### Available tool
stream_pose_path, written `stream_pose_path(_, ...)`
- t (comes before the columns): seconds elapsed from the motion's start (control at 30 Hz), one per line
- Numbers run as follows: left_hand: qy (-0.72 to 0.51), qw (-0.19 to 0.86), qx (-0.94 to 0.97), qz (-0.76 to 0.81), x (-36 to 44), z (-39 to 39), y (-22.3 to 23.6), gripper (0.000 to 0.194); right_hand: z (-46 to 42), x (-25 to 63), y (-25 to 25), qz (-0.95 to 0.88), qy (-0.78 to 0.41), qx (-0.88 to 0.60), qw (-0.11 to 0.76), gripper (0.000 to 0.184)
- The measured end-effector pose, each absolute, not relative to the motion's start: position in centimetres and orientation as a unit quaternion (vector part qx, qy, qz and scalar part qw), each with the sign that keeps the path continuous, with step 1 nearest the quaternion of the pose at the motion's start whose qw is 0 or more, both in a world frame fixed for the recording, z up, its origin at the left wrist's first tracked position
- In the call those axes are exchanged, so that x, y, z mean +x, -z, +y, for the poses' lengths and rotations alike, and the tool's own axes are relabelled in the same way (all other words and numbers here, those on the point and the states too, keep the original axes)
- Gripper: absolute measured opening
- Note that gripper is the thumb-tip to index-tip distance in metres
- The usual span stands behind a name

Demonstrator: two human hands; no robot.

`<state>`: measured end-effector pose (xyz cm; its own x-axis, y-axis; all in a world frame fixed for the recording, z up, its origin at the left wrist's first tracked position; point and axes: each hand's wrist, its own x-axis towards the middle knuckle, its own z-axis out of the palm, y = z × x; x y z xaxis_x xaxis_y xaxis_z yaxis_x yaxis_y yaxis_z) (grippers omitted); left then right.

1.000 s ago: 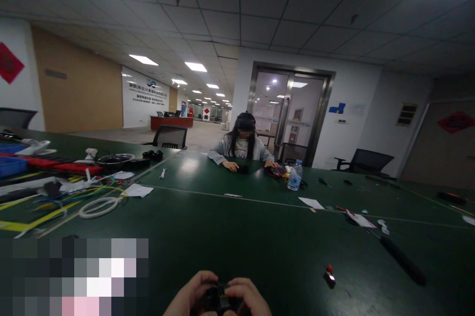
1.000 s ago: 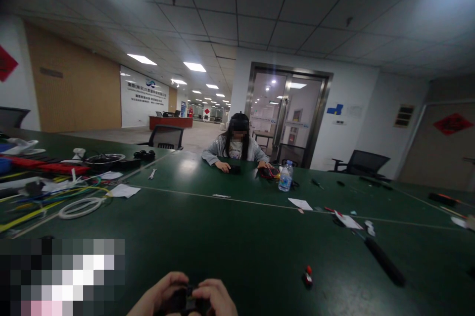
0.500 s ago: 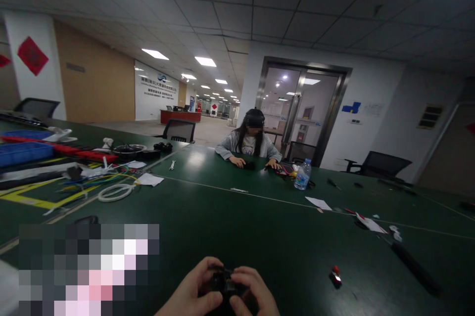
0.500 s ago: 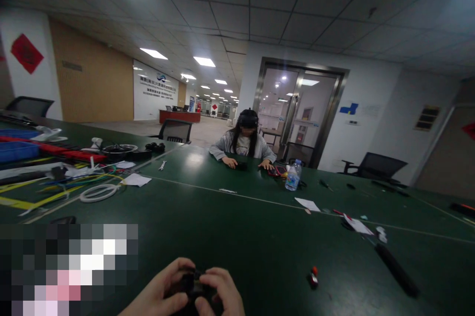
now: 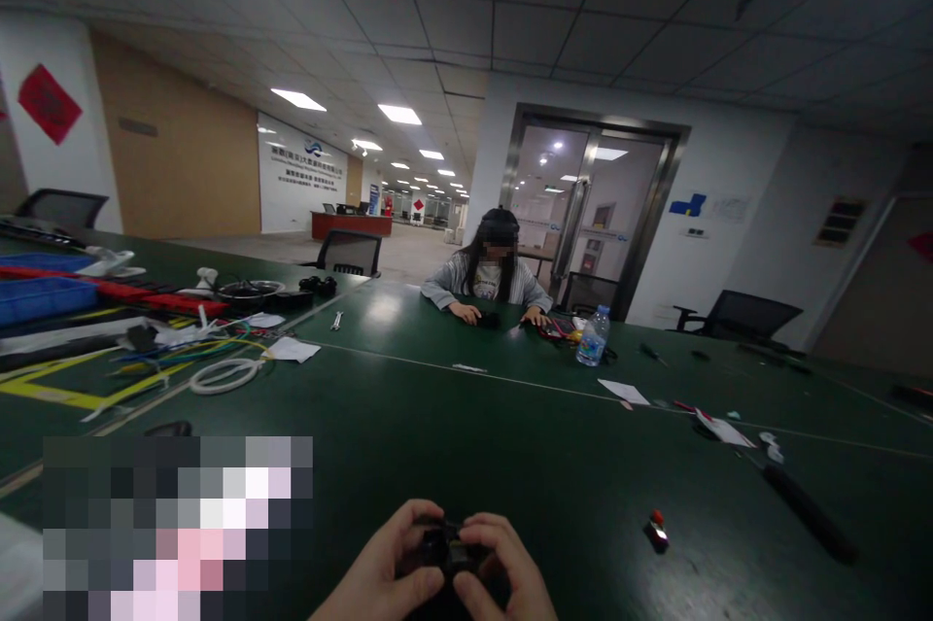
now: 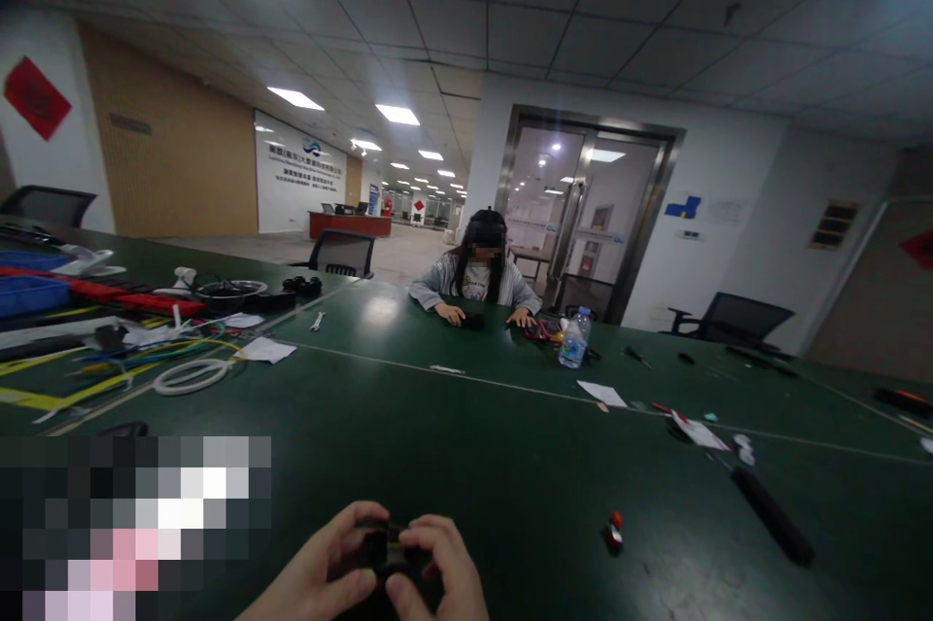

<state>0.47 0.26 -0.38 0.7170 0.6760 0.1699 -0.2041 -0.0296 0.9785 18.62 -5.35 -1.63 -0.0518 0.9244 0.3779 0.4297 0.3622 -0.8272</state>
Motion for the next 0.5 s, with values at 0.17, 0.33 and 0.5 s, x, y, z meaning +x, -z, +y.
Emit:
stream_pose_path(0.17,-0.33,0.695,0.615,0.17,0.63,0.08,0.43,0.055,-5.4,18.56,1.56,-0.676,-0.26,-0.489,0.487,0.022)
stream_pose_path(0.33,-0.321,0.68,0.632,0.185,0.46,-0.01,0.03,0.048,-5.46,18.61,1.53,-0.674,-0.274,-0.489,0.482,0.022)
stream_pose_path(0.5,-0.323,0.695,0.621,0.166,0.44,-0.02,0.04,0.048,-5.16,18.07,2.24,-0.653,-0.26,-0.476,0.528,0.031)
